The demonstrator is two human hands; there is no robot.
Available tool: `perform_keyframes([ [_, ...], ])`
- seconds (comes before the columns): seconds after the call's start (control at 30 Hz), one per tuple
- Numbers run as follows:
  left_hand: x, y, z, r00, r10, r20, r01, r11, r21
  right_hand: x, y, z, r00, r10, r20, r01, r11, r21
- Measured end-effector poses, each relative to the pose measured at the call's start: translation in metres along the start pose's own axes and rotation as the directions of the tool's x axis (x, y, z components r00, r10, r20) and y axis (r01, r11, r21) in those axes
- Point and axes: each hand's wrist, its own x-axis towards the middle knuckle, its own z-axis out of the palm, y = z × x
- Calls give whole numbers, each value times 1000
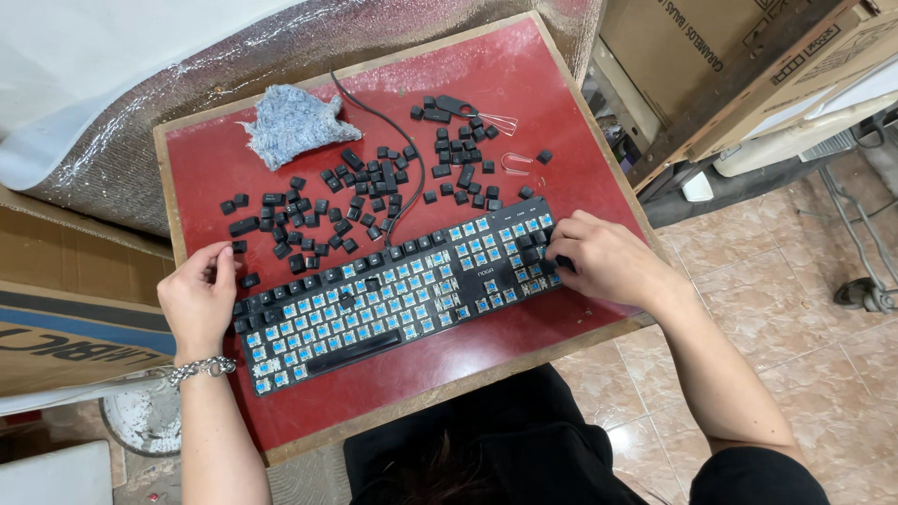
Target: The person places black keycaps onto a mechanical keyboard base one by one. They pick up keycaps from a pile on the table and press them into the switches, gradually filling the keyboard layout.
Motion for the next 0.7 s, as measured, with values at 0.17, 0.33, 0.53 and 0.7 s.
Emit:
perform_keyframes([
  [0.17, 2, 1, -1, 1000, -13, 10, 13, 1000, 3, 0, 1, 0, 999, 31, 43, -32, 999, 7],
  [0.33, 0, -1, 0, 1000, -25, 12, 25, 1000, 2, 2, -1, -2, 996, 42, 79, -46, 998, 43],
  [0.53, 0, -4, 1, 1000, -10, 13, 10, 1000, 22, 5, -1, -4, 990, 60, 128, -65, 997, 32],
  [0.7, 0, -2, 0, 1000, 6, 13, -6, 1000, 5, 8, 3, 0, 980, 85, 179, -93, 995, 35],
])
